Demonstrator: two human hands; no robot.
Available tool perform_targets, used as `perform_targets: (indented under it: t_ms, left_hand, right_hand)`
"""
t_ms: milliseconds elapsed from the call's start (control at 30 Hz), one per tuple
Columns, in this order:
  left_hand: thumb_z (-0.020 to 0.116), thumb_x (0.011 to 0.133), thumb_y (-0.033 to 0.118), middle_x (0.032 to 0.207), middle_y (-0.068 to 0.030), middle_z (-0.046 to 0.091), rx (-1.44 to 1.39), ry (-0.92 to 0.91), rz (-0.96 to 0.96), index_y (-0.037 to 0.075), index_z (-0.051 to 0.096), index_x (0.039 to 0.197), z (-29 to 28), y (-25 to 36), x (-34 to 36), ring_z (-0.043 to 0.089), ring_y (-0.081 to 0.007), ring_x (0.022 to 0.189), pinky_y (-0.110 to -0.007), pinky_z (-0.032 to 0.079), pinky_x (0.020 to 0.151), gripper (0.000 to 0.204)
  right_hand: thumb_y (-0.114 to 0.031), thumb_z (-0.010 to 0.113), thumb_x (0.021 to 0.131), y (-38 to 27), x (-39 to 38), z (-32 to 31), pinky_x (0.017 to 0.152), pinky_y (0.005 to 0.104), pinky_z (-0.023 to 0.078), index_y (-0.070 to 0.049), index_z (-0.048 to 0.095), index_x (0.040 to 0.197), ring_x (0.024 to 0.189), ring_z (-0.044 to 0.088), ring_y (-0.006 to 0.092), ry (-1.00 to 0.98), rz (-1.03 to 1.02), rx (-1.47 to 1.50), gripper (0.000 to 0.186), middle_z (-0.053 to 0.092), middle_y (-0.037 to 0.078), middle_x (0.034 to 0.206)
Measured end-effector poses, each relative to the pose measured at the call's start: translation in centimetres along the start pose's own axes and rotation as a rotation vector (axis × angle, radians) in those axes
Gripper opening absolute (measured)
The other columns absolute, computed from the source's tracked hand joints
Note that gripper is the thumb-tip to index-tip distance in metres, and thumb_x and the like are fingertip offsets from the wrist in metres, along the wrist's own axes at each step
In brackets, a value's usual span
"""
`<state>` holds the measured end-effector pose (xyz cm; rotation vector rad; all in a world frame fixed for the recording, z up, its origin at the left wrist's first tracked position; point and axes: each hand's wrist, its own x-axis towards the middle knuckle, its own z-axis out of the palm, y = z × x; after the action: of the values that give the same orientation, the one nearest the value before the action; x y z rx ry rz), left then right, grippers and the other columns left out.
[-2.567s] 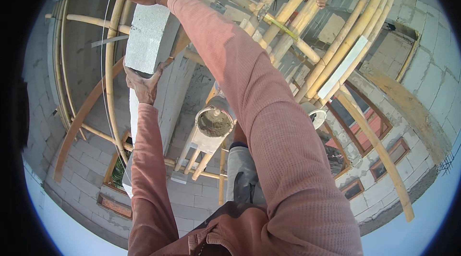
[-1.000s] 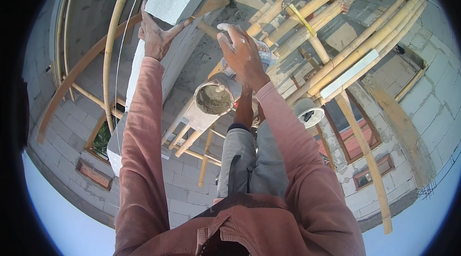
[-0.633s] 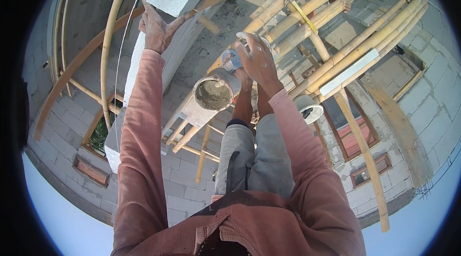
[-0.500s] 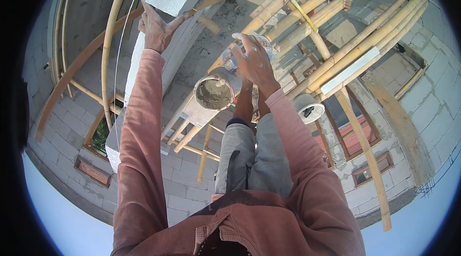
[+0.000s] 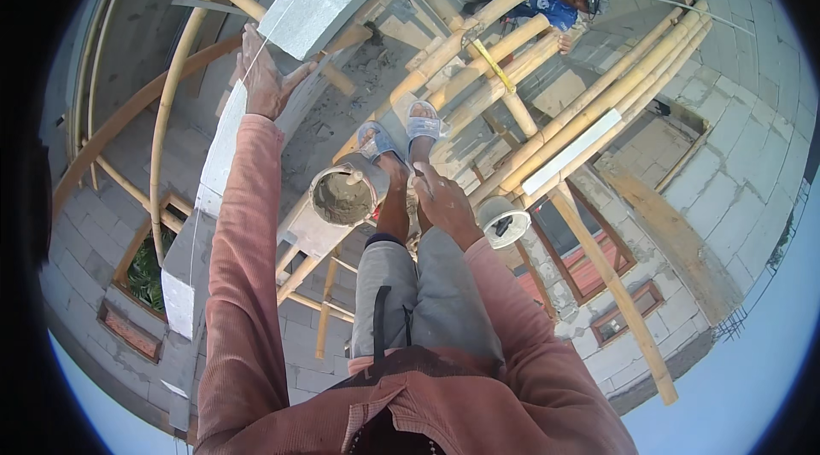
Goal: The person receives concrete blocks and positions them along a guide string on a wall structure. The person then takes mortar from a bucket and spreads it across the concrete surface using a trowel.
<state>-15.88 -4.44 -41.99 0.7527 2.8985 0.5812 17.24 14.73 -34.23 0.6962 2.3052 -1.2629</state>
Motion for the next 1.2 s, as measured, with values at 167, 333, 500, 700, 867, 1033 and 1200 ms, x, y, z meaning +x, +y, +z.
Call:
perform_targets:
  t_ms: [167,333,500,700,867,1033,1200]
  left_hand:
    - [0.07,0.089,0.052,0.157,-0.028,0.028,-0.107,0.042,-0.079,-0.008,0.017,0.155,-4.1,4.2,-7.8,0.024,-0.0416,0.148,-0.051,0.017,0.122,0.104]
    - [0.057,0.101,0.038,0.127,-0.0221,0.061,-0.642,-0.266,-0.557,-0.001,0.053,0.136,-5.9,9.6,-26.4,0.057,-0.0373,0.121,-0.045,0.044,0.103,0.053]
    - [0.058,0.096,0.053,0.143,-0.0295,0.049,-0.611,-0.793,-0.824,0.004,0.025,0.156,-7.2,16.2,-40.8,0.051,-0.0435,0.13,-0.046,0.041,0.109,0.085]
    - [0.064,0.086,0.062,0.149,-0.0433,0.03,-0.494,-0.962,-0.954,0.007,0.001,0.16,-5.0,21.5,-43.3,0.039,-0.0572,0.136,-0.054,0.035,0.113,0.112]
    - [0.062,0.088,0.06,0.147,-0.0444,0.032,-0.44,-1.025,-1.076,0.01,0.001,0.161,-4.0,22.3,-42.0,0.047,-0.0629,0.124,-0.059,0.041,0.106,0.108]
    - [0.063,0.089,0.057,0.15,-0.0432,0.027,-0.527,-0.932,-1.074,0.012,0.0,0.161,-4.0,22.6,-41.1,0.048,-0.0633,0.121,-0.06,0.042,0.104,0.106]
    - [0.064,0.089,0.054,0.15,-0.0417,0.028,-0.526,-0.97,-1.257,0.012,0.001,0.161,-4.5,21.9,-43.7,0.047,-0.0621,0.124,-0.059,0.04,0.105,0.105]
  right_hand:
    - [-0.031,0.055,0.1,0.3,-2.2,-1.1,0.083,0.0467,0.053,-0.009,0.061,0.123,0.093,0.069,0.0402,-0.223,0.128,-0.116,0.032,0.073,0.018,0.101]
    - [-0.035,0.059,0.096,0.7,1.2,3.7,0.09,0.0476,0.051,-0.01,0.061,0.125,0.104,0.064,0.0399,-0.272,-0.116,-0.277,0.038,0.066,0.019,0.115]
    - [-0.035,0.063,0.092,3.7,7.6,15.8,0.096,0.0507,0.049,-0.009,0.061,0.123,0.111,0.058,0.0403,-0.232,-0.355,-0.556,0.041,0.055,0.017,0.129]
    - [-0.039,0.063,0.091,6.5,9.9,29.2,0.094,0.0518,0.049,-0.007,0.059,0.125,0.121,0.057,0.0366,-0.558,-0.236,-0.773,0.047,0.057,0.016,0.125]
    - [-0.034,0.067,0.088,13.4,10.0,35.0,0.094,0.0457,0.051,-0.008,0.064,0.116,0.113,0.062,0.0316,-0.836,-0.381,-1.07,0.038,0.061,0.011,0.122]
    - [-0.015,0.058,0.088,14.9,10.5,32.3,0.082,0.0421,0.056,-0.004,0.064,0.12,0.097,0.072,0.0282,-1.195,-0.804,-1.034,0.035,0.071,0.011,0.101]
    - [-0.021,0.062,0.081,5.2,6.5,27.0,0.079,0.0462,0.058,-0.004,0.055,0.134,0.096,0.071,0.0373,-1.116,-0.278,-0.928,0.056,0.072,0.018,0.11]
